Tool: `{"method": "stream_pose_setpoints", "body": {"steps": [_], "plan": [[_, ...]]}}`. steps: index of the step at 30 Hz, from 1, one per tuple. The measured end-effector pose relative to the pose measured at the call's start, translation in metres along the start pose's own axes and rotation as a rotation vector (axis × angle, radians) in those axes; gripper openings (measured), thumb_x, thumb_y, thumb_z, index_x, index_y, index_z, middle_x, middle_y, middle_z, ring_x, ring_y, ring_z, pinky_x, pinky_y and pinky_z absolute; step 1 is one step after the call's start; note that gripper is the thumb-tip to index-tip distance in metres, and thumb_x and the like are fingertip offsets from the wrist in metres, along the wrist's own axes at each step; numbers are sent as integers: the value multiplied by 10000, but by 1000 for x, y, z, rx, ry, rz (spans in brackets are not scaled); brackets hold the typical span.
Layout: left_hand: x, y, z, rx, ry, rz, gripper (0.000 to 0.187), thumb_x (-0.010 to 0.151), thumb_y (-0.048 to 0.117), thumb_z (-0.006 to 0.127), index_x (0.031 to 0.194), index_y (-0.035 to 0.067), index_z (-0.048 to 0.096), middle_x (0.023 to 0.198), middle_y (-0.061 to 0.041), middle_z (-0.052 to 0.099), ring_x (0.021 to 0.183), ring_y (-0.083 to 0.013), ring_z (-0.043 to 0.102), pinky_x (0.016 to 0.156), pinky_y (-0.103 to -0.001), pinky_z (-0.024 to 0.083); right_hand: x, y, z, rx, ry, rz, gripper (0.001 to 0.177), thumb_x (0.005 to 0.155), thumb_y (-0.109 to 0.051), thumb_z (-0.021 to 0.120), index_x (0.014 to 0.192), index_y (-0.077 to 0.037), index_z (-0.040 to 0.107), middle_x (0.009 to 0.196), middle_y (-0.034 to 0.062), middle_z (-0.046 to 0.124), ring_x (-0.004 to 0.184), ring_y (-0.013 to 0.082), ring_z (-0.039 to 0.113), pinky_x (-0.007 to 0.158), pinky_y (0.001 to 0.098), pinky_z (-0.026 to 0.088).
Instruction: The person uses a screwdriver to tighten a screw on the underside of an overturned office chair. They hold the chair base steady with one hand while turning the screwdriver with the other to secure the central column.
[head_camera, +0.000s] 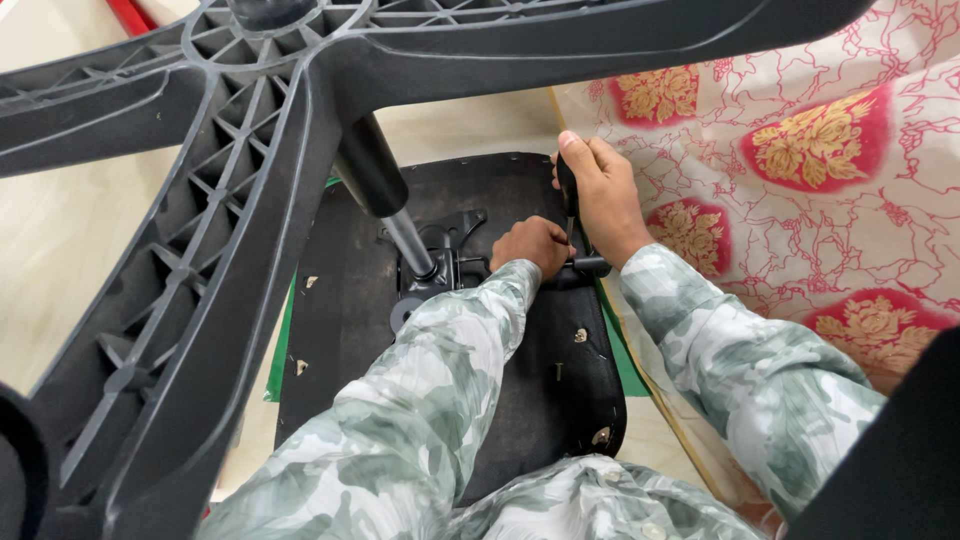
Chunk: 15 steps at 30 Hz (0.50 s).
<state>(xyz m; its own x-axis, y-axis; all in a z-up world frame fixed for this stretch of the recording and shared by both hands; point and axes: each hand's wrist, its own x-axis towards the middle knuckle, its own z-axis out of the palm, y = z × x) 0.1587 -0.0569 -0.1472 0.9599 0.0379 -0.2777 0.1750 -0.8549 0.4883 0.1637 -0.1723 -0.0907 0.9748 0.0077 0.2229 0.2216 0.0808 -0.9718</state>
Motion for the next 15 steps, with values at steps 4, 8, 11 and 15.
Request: {"method": "stream_pose_setpoints", "body": {"steps": [4,8,11,15], "plan": [[8,-10,4,-27,-18,28,242,785,387,825,1024,354,819,1143,4,770,1092,-247,717,955,-396,556,1,2,6,-68,61,-23,290,1007,-280,690,878,-30,618,812,4,631,737,67,581,648,248,482],[6,-17,7,16,-9,69,226,831,372,781,1054,373,813,1161,-10,766,1104,-266,712,972,-407,556,-5,3,12,48,33,-59,245,949,-189,702,831,-45,544,811,31,680,738,90,685,682,255,571],[1,-21,7,27,-6,95,252,817,408,789,1062,353,809,1173,-28,757,1115,-275,703,981,-418,548,-13,4,17,103,-9,-64,168,961,-173,634,870,-71,537,765,37,661,680,92,642,656,257,547],[-3,-19,6,-22,70,129,430,754,456,843,1113,250,729,1178,-62,739,1129,-291,683,963,-438,539,-16,-1,19,41,-24,-87,149,997,-187,575,904,-74,604,737,15,597,639,83,553,608,250,465]]}}
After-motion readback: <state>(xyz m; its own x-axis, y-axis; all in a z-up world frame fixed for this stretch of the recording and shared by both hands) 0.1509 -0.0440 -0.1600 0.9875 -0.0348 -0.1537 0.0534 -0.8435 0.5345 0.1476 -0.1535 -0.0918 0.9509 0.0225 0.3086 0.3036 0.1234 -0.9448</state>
